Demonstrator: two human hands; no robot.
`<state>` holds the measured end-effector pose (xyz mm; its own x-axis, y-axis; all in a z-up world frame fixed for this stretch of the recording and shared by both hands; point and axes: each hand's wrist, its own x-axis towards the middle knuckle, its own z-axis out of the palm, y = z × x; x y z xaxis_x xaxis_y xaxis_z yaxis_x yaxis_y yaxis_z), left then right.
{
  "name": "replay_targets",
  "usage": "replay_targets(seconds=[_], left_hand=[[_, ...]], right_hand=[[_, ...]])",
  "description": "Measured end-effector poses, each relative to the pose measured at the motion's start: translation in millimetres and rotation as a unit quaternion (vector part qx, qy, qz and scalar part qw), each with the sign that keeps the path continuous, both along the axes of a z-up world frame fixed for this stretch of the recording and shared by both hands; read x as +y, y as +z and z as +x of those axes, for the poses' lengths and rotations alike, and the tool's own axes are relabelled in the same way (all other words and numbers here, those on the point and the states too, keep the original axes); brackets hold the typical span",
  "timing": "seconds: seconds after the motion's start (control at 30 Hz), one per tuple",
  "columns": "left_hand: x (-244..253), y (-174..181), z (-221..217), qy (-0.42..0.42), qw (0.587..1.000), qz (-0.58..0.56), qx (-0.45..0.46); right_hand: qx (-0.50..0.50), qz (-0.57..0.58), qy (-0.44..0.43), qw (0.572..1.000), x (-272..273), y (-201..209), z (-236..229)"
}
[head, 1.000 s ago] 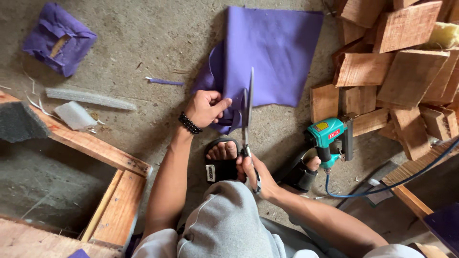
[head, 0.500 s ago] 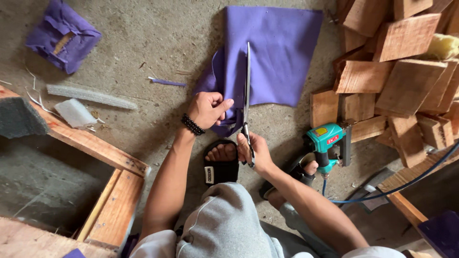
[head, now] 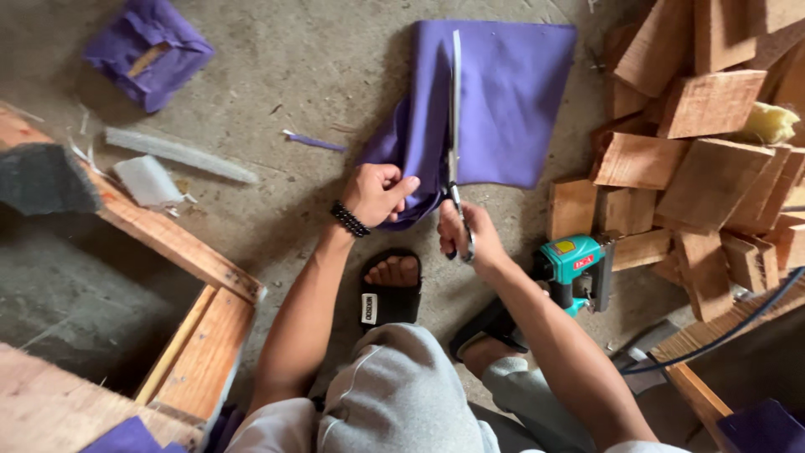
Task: The person cuts purple fabric with scissors, wraps it around small wooden blocks, and secures it using a staple gun. The process is repeated for multiple blocks, with excess fabric trimmed after stapling.
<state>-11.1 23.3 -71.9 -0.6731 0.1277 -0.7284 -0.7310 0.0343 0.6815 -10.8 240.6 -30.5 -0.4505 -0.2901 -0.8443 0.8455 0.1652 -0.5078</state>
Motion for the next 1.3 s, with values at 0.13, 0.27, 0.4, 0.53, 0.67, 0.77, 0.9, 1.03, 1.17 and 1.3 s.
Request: replay_targets(seconds=[0.13,0.27,0.4,0.53,0.67,0.77,0.9,1.03,1.17,1.3], left_hand=[[3.4,-6.3,8.2,0.025,1.000,-0.001,0.011],[-0.3,7.6,13.1,-0.038,0.963,-0.236,0.123],[-5.7,43.1,23.8,-0.021,0.874,-0.397,0.280],[-1.6,50.4,27.2,0.042,0.753,-0.484,0.444],[-1.8,33.3,19.3,-0.109,0.892,-0.366,0.241],[-58.7,50.9,-8.0,-0.032,0.876,-0.383,0.292],[-158.4,86.3,-41.1,0.116,0.832,-0.472,0.267],[-131.3,121.8,-33.8,0.205,0.757,-0.453,0.424],[71.5,107.4,26.0,-0.062,0.791,-0.158,0.588],[186.4,101.3,47.6,-0.345,0.718,0.039,0.604]], right_hand=[[0.011,-0.039,-0.024,0.999,3.1,-3.1,-19.0],[0.002,0.033,-0.002,0.999,-6.4,-2.7,-28.9],[-0.006,0.036,0.006,0.999,-1.0,10.5,-34.7],[0.029,0.076,0.162,0.983,48.1,44.5,-37.0],[0.028,0.172,0.339,0.925,111.2,92.9,-16.4],[0.375,0.157,0.496,0.767,159.6,116.8,-4.9],[0.240,0.349,0.576,0.699,209.7,130.6,46.6],[0.323,0.382,0.445,0.743,173.1,101.5,67.3],[0.432,0.340,0.303,0.779,110.5,53.9,93.7],[0.496,0.303,0.358,0.730,63.5,11.8,69.1]])
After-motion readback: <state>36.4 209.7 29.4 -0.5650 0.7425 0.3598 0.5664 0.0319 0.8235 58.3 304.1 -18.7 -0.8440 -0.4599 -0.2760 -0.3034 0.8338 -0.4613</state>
